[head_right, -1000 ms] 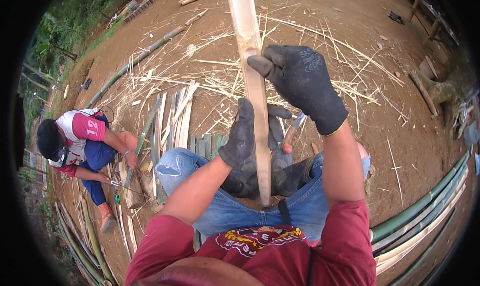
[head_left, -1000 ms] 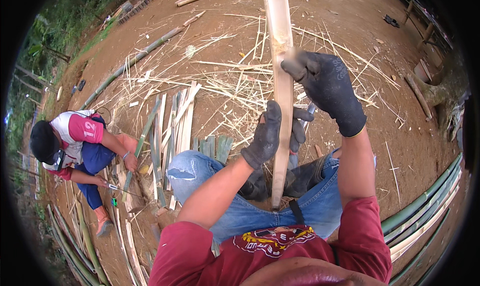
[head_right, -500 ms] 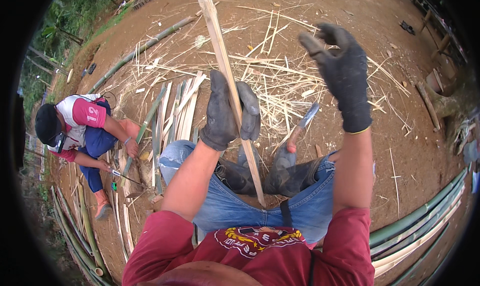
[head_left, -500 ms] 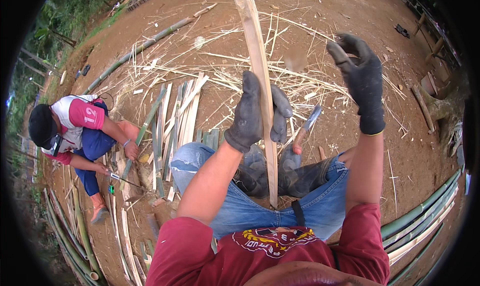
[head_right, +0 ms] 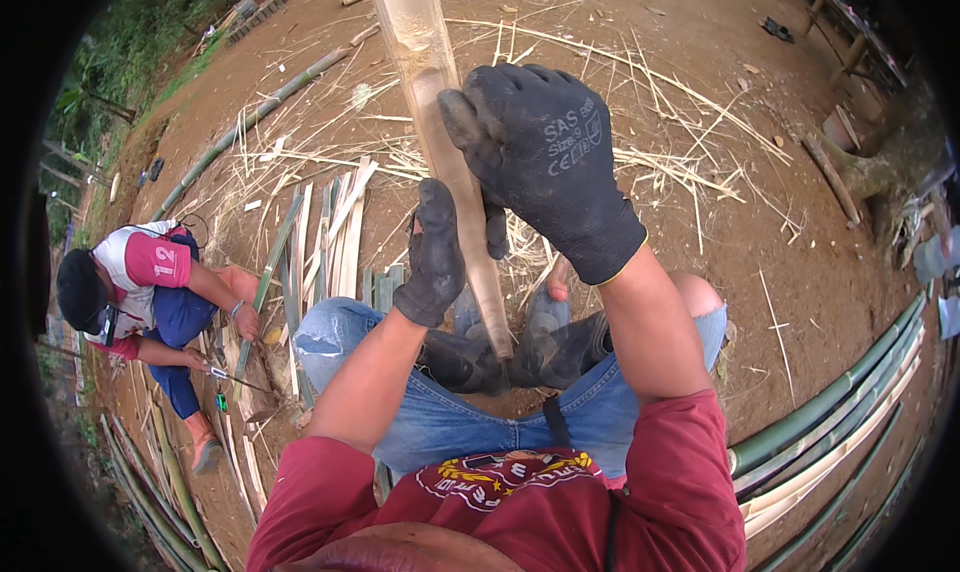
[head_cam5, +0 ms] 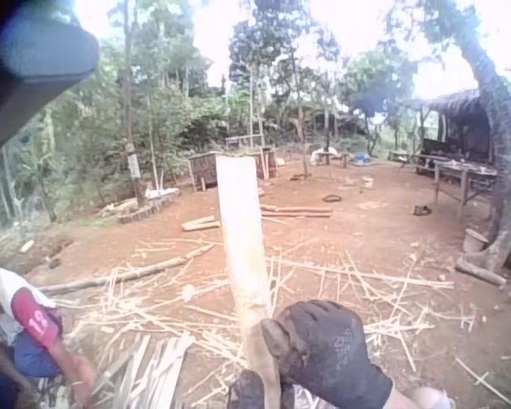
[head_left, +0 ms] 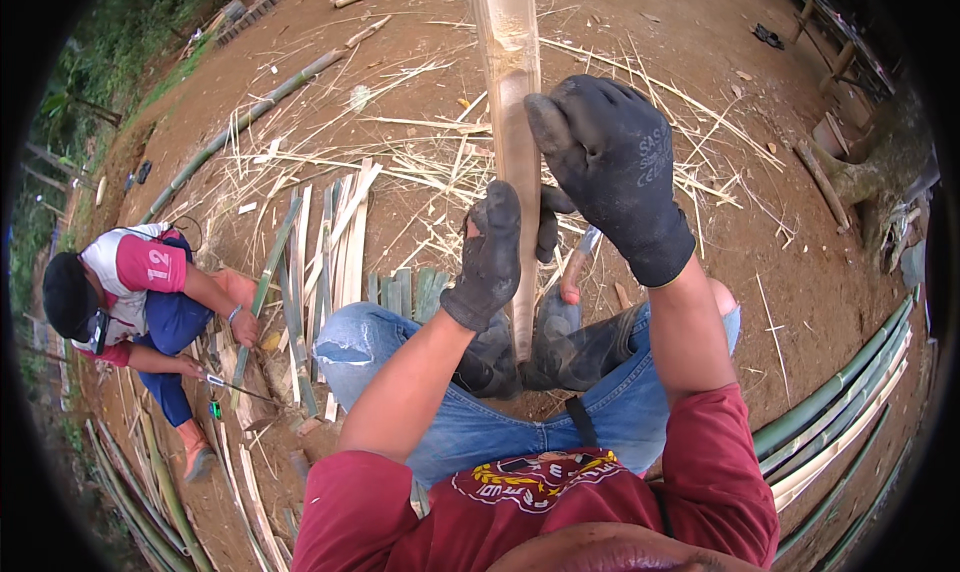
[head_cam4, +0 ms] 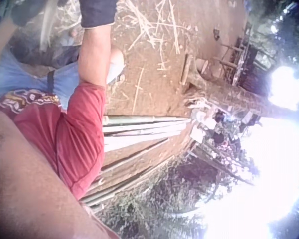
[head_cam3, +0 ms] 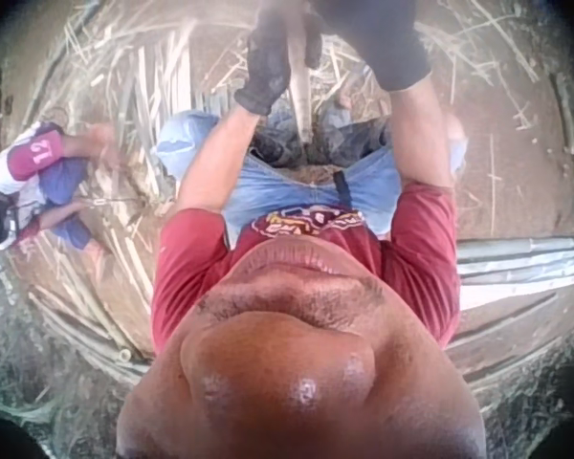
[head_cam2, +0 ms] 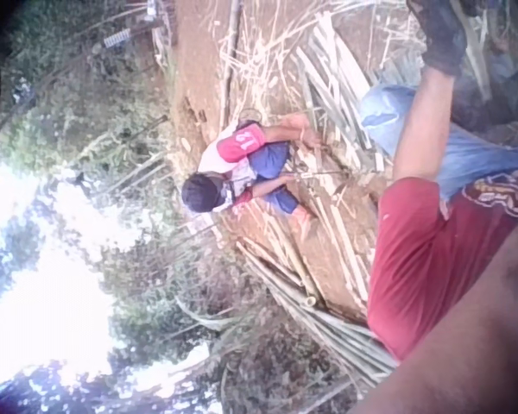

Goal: The person sits on the ground and uses a machete to split a bamboo pole into thin strips. They hold the bamboo vertically and strike it with the blade to separate the sections, repeating the process to create multiple strips.

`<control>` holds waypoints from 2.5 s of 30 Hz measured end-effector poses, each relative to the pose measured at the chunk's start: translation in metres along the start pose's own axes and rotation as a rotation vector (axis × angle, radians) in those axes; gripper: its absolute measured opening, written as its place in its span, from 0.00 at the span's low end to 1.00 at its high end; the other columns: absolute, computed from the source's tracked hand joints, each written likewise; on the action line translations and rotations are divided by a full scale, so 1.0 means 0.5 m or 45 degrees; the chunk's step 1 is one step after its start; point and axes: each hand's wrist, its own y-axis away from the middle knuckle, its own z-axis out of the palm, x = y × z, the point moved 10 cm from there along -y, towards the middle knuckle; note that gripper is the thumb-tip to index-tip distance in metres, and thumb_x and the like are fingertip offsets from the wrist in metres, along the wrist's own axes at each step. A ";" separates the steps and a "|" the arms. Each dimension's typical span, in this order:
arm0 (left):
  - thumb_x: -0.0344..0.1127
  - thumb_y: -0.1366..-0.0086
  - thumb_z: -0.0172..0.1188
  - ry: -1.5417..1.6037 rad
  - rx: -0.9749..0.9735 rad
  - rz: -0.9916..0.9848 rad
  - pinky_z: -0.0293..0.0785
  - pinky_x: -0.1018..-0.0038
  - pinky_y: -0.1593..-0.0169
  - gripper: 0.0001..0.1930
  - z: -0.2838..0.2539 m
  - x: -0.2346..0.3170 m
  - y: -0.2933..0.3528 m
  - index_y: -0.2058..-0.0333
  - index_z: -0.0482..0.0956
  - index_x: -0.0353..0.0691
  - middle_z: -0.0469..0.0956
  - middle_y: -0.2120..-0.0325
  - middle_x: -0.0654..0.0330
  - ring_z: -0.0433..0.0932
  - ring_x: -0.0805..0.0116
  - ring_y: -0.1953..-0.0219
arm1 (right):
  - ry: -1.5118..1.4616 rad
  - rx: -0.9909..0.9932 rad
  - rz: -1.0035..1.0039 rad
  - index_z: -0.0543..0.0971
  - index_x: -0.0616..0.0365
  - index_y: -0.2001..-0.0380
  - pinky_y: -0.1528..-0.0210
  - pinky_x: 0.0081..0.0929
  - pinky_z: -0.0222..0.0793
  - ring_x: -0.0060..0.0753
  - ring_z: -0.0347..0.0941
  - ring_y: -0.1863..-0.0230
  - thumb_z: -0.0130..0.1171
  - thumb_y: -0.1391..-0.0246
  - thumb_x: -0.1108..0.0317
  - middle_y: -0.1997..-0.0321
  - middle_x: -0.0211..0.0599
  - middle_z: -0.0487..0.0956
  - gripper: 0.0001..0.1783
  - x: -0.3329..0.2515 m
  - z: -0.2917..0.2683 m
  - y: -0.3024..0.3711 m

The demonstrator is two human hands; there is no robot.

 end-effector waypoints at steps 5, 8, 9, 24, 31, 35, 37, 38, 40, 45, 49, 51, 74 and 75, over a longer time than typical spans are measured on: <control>0.74 0.33 0.36 0.105 0.086 0.126 0.66 0.78 0.75 0.43 -0.037 0.041 -0.011 0.61 0.79 0.32 0.70 0.83 0.66 0.69 0.77 0.80 | 0.233 0.283 0.468 0.76 0.56 0.73 0.76 0.35 0.68 0.37 0.71 0.81 0.60 0.42 0.66 0.80 0.37 0.73 0.08 0.123 -0.082 0.017; 0.73 0.32 0.33 0.083 0.206 0.215 0.64 0.79 0.74 0.43 -0.058 0.065 -0.011 0.61 0.79 0.33 0.68 0.84 0.67 0.66 0.78 0.80 | 0.328 0.522 0.731 0.77 0.59 0.62 0.74 0.27 0.73 0.26 0.75 0.77 0.59 0.37 0.55 0.73 0.35 0.80 0.16 0.237 -0.179 0.043; 0.67 0.29 0.37 0.104 0.181 0.271 0.62 0.80 0.73 0.38 -0.057 0.067 -0.011 0.59 0.78 0.33 0.66 0.82 0.68 0.64 0.79 0.78 | 0.410 0.486 0.644 0.77 0.60 0.56 0.69 0.29 0.76 0.29 0.77 0.70 0.60 0.38 0.54 0.68 0.40 0.80 0.19 0.237 -0.182 0.038; 0.49 0.40 0.70 -0.653 0.186 0.104 0.67 0.73 0.71 0.21 0.014 -0.041 0.016 0.66 0.73 0.37 0.71 0.78 0.65 0.68 0.77 0.76 | -1.080 0.014 0.931 0.81 0.63 0.63 0.65 0.27 0.76 0.25 0.80 0.66 0.65 0.43 0.56 0.71 0.35 0.82 0.18 0.126 -0.032 0.020; 0.49 0.42 0.70 -0.981 0.154 0.307 0.69 0.69 0.68 0.21 0.025 -0.046 0.010 0.67 0.74 0.36 0.72 0.75 0.61 0.70 0.69 0.76 | -1.056 0.590 0.455 0.81 0.63 0.57 0.51 0.33 0.77 0.33 0.81 0.59 0.49 0.31 0.60 0.65 0.43 0.83 0.17 0.218 -0.225 0.000; 0.49 0.41 0.70 -1.029 0.187 0.232 0.71 0.68 0.67 0.22 -0.004 -0.071 -0.007 0.65 0.75 0.36 0.74 0.75 0.59 0.72 0.68 0.74 | -1.006 1.401 0.289 0.79 0.58 0.57 0.71 0.21 0.73 0.18 0.74 0.74 0.56 0.34 0.61 0.69 0.29 0.79 0.12 0.277 -0.495 -0.041; 0.48 0.40 0.69 -0.889 0.238 0.187 0.71 0.68 0.66 0.21 -0.021 -0.059 -0.010 0.64 0.75 0.36 0.76 0.75 0.59 0.73 0.69 0.74 | -0.575 0.954 0.364 0.75 0.60 0.49 0.52 0.27 0.72 0.28 0.76 0.58 0.60 0.38 0.63 0.60 0.36 0.81 0.18 0.293 -0.480 -0.068; 0.48 0.39 0.69 -0.822 0.270 0.165 0.71 0.68 0.66 0.20 -0.032 -0.049 -0.010 0.64 0.75 0.36 0.76 0.75 0.59 0.73 0.69 0.73 | -0.314 0.732 0.378 0.71 0.62 0.44 0.47 0.29 0.71 0.32 0.76 0.52 0.62 0.39 0.61 0.54 0.41 0.79 0.25 0.304 -0.448 -0.074; 0.47 0.38 0.67 -0.807 0.266 0.154 0.71 0.70 0.67 0.19 -0.026 -0.019 -0.008 0.62 0.76 0.36 0.77 0.75 0.61 0.73 0.72 0.73 | -0.054 0.367 0.532 0.68 0.63 0.39 0.42 0.33 0.71 0.37 0.76 0.47 0.63 0.40 0.57 0.48 0.48 0.78 0.31 0.315 -0.383 -0.068; 0.51 0.38 0.66 -0.628 0.189 0.110 0.70 0.68 0.66 0.22 -0.013 0.005 -0.008 0.61 0.75 0.36 0.76 0.74 0.60 0.73 0.69 0.72 | -0.114 0.181 0.635 0.71 0.60 0.40 0.44 0.34 0.74 0.38 0.79 0.49 0.58 0.37 0.54 0.49 0.51 0.80 0.28 0.311 -0.246 -0.005; 0.50 0.37 0.66 -0.513 0.179 0.109 0.70 0.73 0.65 0.21 -0.022 0.019 -0.006 0.58 0.75 0.37 0.76 0.74 0.65 0.71 0.76 0.71 | -1.014 -0.106 0.556 0.74 0.63 0.43 0.47 0.31 0.76 0.34 0.81 0.53 0.56 0.35 0.56 0.55 0.46 0.82 0.24 0.213 -0.111 -0.033; 0.48 0.36 0.65 -0.435 0.152 0.095 0.69 0.76 0.66 0.20 -0.016 0.022 -0.004 0.58 0.75 0.38 0.75 0.74 0.68 0.70 0.79 0.71 | -0.947 -0.258 0.448 0.78 0.64 0.49 0.53 0.29 0.78 0.31 0.82 0.58 0.55 0.34 0.57 0.60 0.42 0.84 0.21 0.153 -0.062 -0.057; 0.56 0.38 0.61 -0.011 0.317 0.546 0.72 0.65 0.63 0.26 -0.063 0.078 0.007 0.59 0.74 0.34 0.75 0.73 0.53 0.75 0.62 0.69 | -0.754 -1.381 0.818 0.65 0.61 0.37 0.37 0.34 0.63 0.34 0.67 0.39 0.65 0.42 0.61 0.36 0.43 0.69 0.34 0.165 0.285 0.450; 0.51 0.38 0.62 -0.001 0.330 0.558 0.73 0.64 0.62 0.24 -0.071 0.099 0.004 0.58 0.75 0.33 0.76 0.74 0.51 0.76 0.60 0.69 | -0.571 -1.403 0.665 0.68 0.62 0.38 0.38 0.34 0.64 0.33 0.67 0.39 0.66 0.43 0.62 0.37 0.43 0.71 0.32 0.160 0.300 0.445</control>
